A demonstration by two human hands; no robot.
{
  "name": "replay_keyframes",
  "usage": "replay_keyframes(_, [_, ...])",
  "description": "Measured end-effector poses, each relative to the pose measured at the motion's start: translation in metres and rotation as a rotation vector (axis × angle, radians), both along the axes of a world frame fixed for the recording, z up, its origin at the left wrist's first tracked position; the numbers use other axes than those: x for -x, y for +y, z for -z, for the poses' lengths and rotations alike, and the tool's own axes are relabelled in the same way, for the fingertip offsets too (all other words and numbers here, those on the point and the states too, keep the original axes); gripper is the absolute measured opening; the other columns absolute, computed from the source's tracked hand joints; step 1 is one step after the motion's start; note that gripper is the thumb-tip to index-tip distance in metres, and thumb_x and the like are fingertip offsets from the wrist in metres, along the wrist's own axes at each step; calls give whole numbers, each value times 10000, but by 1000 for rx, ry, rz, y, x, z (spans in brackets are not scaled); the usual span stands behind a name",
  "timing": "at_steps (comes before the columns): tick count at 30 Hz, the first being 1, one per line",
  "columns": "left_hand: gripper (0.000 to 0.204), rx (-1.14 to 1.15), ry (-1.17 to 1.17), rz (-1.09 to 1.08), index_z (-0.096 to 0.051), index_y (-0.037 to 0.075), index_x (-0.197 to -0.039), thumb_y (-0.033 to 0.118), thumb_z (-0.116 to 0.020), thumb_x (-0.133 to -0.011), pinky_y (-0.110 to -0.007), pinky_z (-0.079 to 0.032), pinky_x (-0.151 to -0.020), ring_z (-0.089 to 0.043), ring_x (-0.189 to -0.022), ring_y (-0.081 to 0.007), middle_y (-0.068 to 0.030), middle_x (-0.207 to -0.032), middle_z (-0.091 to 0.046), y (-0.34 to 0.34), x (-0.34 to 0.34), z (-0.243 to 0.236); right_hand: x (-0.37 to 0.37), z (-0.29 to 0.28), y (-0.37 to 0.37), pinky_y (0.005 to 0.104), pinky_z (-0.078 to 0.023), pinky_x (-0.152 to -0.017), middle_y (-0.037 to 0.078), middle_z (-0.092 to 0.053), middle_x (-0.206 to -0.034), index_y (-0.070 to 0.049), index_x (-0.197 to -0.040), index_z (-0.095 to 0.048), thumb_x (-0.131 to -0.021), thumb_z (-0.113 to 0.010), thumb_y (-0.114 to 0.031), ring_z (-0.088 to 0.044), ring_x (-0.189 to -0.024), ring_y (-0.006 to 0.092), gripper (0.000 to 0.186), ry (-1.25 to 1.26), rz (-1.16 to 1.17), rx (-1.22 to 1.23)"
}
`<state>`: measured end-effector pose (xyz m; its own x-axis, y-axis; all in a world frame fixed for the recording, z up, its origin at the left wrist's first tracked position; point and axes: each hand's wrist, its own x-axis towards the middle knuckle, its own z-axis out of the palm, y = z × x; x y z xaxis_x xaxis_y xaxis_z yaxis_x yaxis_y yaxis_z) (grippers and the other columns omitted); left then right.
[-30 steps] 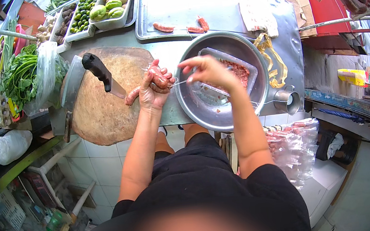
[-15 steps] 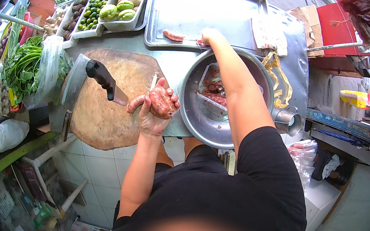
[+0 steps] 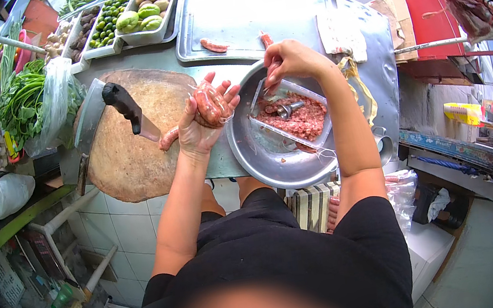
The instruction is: The person fills sausage casings with ground meat using a manual stuffer, ties off sections with string, and places the finished links on a tray. The person also weighs a portion of sausage on a digital scale and continues tying and arranging the links.
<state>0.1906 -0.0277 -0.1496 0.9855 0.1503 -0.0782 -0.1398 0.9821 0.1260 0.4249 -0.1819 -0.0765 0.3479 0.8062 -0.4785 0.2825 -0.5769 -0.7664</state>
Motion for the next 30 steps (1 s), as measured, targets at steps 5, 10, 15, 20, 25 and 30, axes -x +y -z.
replay_keyframes(5, [886, -82, 36, 18, -249, 33, -1473, 391, -741, -828, -527, -293, -1158, -388, -1363, -383, -230, -1401, -421, -6, -16, 0, 42, -21, 3, 240, -484, -567, 46, -675, -776, 10, -966, -660, -817, -760, -132, -629, -641, 96, 229, 155, 235, -93])
replay_keyframes(10, [833, 19, 33, -46, -280, 31, -1452, 368, -735, -841, -511, -327, -1138, -426, -1336, -351, -198, -1359, -465, -19, -16, 13, 105, 0, 11, 227, -511, -555, 62, -693, -790, 1, -973, -666, -884, -722, -162, -637, -613, 92, 194, 258, 759, -333])
replay_keyframes(15, [756, 91, 86, -75, -323, 45, -1426, 362, -717, -864, -527, -365, -1105, -448, -1298, -376, -189, -1327, -482, -21, -10, 29, 151, 23, 15, 258, -492, -587, 28, -695, -749, 0, -999, -692, -840, -749, -122, -627, -658, 65, 209, -364, 526, -289])
replay_keyframes(20, [797, 103, 89, -109, -313, 63, -1442, 387, -732, -847, -590, -388, -1068, -480, -1257, -410, -193, -1288, -507, -7, 5, 33, 65, 39, -17, 235, -528, -658, 38, -707, -800, -23, -1069, -729, -826, -710, -4, -628, -703, 67, 245, 221, 157, -112])
replay_keyframes(25, [845, 73, 34, -47, -290, 64, -1455, 421, -739, -834, -599, -397, -1061, -544, -1191, -424, -201, -1269, -520, -6, 8, 23, -51, 110, -1, 381, -511, -708, 157, -716, -842, -95, -931, -754, -886, -606, -195, -695, -809, 256, 184, -637, 448, 41])
replay_keyframes(30, [848, 80, 5, -27, -293, 68, -1460, 433, -735, -835, -621, -397, -1050, -521, -1215, -449, -208, -1261, -522, -9, 12, 18, -119, 198, 47, 370, -532, -680, 133, -716, -833, -21, -923, -687, -708, -791, -229, -684, -742, 230, 317, -577, 155, 511])
